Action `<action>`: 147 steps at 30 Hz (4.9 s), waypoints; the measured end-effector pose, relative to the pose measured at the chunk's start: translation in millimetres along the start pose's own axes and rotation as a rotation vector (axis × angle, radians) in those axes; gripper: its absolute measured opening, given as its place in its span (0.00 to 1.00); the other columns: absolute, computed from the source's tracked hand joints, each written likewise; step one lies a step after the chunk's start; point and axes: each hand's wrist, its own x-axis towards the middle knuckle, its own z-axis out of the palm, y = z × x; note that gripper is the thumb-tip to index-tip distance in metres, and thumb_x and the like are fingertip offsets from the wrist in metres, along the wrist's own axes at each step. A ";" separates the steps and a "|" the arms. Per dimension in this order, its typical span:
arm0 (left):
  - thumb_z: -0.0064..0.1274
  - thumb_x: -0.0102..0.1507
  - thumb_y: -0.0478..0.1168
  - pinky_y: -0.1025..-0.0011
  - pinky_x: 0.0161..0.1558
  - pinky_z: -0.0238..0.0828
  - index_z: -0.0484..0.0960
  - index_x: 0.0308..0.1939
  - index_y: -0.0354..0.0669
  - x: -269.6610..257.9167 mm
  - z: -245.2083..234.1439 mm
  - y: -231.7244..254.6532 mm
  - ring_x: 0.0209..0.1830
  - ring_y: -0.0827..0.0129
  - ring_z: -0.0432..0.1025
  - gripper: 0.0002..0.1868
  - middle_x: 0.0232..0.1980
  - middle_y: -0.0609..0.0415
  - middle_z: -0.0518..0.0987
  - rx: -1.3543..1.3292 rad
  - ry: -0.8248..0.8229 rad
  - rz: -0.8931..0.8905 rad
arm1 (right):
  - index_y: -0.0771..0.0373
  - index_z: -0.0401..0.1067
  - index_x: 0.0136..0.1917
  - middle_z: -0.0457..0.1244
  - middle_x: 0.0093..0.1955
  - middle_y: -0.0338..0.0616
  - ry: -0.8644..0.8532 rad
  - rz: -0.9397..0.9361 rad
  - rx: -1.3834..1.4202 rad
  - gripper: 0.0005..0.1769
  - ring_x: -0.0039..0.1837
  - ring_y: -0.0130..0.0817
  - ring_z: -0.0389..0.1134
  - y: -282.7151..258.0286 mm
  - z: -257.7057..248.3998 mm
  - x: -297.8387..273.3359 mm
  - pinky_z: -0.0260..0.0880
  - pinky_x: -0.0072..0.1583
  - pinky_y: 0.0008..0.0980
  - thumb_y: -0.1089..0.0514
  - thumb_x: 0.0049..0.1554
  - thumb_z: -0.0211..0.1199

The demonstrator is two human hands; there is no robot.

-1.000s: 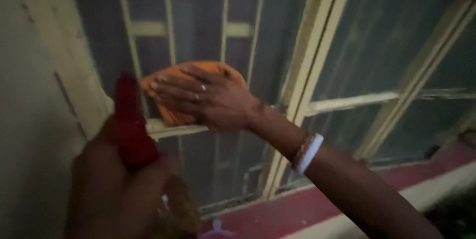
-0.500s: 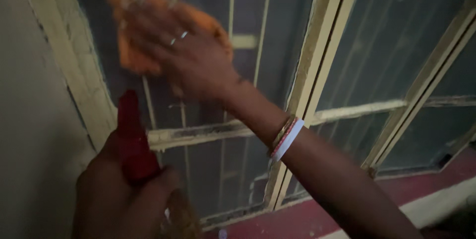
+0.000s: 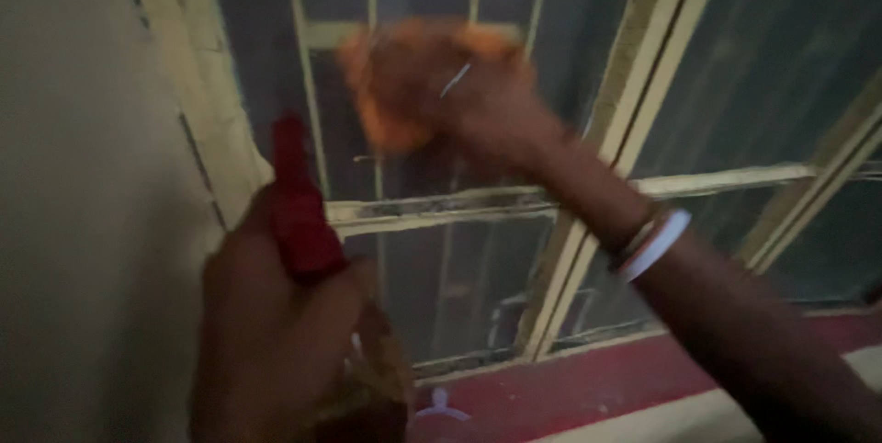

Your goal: The person cleans a window with a cloth after applying a liquid from a spray bottle.

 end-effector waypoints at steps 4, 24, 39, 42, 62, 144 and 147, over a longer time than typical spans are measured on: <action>0.57 0.47 0.30 0.67 0.47 0.75 0.76 0.62 0.37 9.6 4.6 -3.3 0.45 0.68 0.78 0.36 0.45 0.55 0.86 0.026 0.004 0.339 | 0.47 0.48 0.90 0.39 0.92 0.41 0.398 -0.083 -0.232 0.50 0.90 0.39 0.39 40.7 -30.3 15.3 0.42 0.87 0.46 0.65 0.61 0.65; 0.59 0.48 0.31 0.64 0.45 0.77 0.75 0.65 0.44 2.4 5.8 16.1 0.40 0.64 0.80 0.37 0.41 0.49 0.82 0.086 -0.054 0.014 | 0.39 0.53 0.83 0.45 0.87 0.32 0.184 -0.009 -0.330 0.45 0.87 0.36 0.42 37.7 -5.4 -24.3 0.44 0.82 0.52 0.54 0.58 0.71; 0.58 0.48 0.34 0.64 0.34 0.73 0.79 0.50 0.41 -6.1 16.5 17.2 0.32 0.65 0.77 0.25 0.34 0.53 0.79 0.122 -0.066 0.085 | 0.50 0.51 0.84 0.45 0.87 0.39 -0.043 -0.294 0.004 0.46 0.86 0.41 0.45 -10.1 32.1 -68.4 0.39 0.83 0.56 0.51 0.57 0.66; 0.59 0.50 0.34 0.64 0.34 0.73 0.79 0.47 0.39 -6.3 20.3 20.5 0.31 0.63 0.76 0.21 0.33 0.51 0.79 0.158 -0.073 0.038 | 0.36 0.53 0.78 0.45 0.82 0.30 -0.098 -0.147 -0.147 0.46 0.80 0.44 0.45 -0.1 18.0 -70.8 0.36 0.70 0.68 0.47 0.50 0.69; 0.59 0.49 0.35 0.62 0.33 0.72 0.78 0.44 0.39 -3.8 12.9 21.1 0.29 0.63 0.77 0.19 0.29 0.49 0.79 0.131 -0.090 -0.021 | 0.46 0.47 0.84 0.41 0.87 0.33 -0.105 -0.241 -0.106 0.49 0.86 0.37 0.42 8.8 32.5 -83.3 0.40 0.83 0.52 0.51 0.55 0.65; 0.61 0.51 0.34 0.62 0.37 0.74 0.78 0.44 0.42 2.6 3.9 21.8 0.32 0.63 0.78 0.18 0.31 0.51 0.80 0.166 -0.001 -0.122 | 0.51 0.65 0.84 0.46 0.87 0.49 0.602 0.100 -0.222 0.42 0.88 0.49 0.44 32.4 17.3 -51.6 0.43 0.83 0.59 0.70 0.59 0.69; 0.61 0.50 0.33 0.62 0.37 0.74 0.78 0.44 0.42 4.0 10.6 20.6 0.32 0.64 0.79 0.18 0.31 0.51 0.81 0.153 -0.015 -0.149 | 0.53 0.61 0.81 0.45 0.88 0.50 0.610 0.251 0.039 0.39 0.87 0.45 0.42 4.2 37.3 -39.1 0.50 0.84 0.50 0.69 0.60 0.65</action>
